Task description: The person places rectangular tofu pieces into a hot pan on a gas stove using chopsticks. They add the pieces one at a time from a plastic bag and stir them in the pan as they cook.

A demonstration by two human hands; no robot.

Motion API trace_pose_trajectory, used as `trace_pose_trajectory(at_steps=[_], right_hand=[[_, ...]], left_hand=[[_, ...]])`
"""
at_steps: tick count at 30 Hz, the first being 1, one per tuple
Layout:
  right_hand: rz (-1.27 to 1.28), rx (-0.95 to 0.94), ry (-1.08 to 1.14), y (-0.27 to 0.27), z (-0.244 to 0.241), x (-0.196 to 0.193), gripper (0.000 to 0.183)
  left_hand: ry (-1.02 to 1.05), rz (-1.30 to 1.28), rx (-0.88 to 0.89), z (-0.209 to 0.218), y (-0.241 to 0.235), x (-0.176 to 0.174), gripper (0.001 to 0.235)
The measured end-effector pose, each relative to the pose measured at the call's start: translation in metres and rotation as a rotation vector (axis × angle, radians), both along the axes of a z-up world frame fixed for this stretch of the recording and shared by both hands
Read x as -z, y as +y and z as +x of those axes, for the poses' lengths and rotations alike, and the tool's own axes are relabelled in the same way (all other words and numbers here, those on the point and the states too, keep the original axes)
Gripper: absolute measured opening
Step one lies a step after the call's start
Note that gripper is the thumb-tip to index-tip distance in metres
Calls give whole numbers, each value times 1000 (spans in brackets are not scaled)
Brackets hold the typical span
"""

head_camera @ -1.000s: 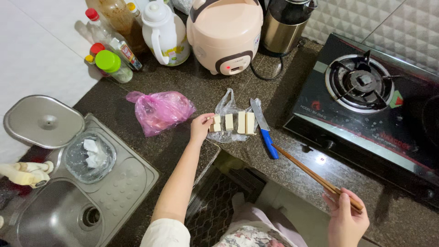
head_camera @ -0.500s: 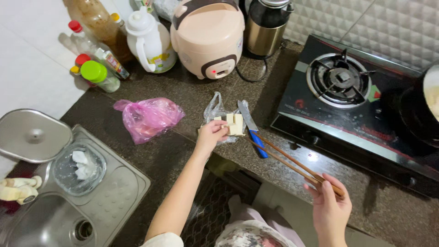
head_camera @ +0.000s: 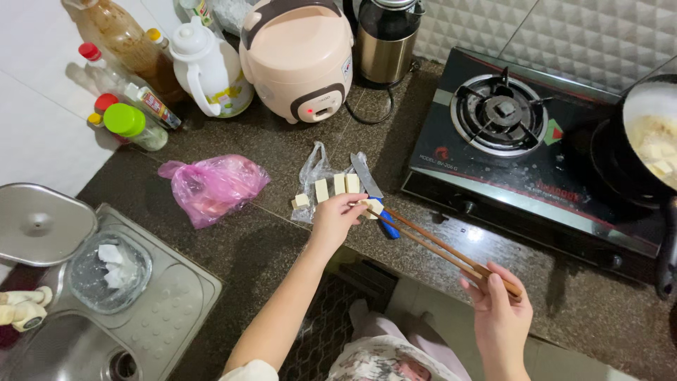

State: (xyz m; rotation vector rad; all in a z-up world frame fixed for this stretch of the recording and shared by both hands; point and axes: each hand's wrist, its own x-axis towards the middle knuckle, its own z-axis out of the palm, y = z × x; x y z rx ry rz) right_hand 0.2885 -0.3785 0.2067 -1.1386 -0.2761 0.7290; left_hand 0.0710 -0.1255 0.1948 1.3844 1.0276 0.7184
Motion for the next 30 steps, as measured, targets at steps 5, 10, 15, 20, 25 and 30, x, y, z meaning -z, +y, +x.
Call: trace_pose_trajectory(at_steps=[5, 10, 15, 20, 25, 30], right_hand=[[-34, 41, 78, -8, 5, 8, 21], [-64, 83, 168, -15, 11, 19, 24], [-25, 101, 277, -25, 26, 32, 25], [-31, 136, 344, -36, 54, 40, 25], [-1, 187, 414, -51, 89, 36, 24], [10, 267, 428, -74, 123, 28, 23]], left_hand=[[-1, 108, 43, 2, -8, -23, 25], [146, 367, 70, 6, -19, -45, 23], [179, 599, 116, 17, -24, -59, 26], [132, 589, 163, 44, -29, -75, 27], [100, 546, 204, 85, -40, -97, 29], [50, 471, 248, 136, -52, -107, 30]])
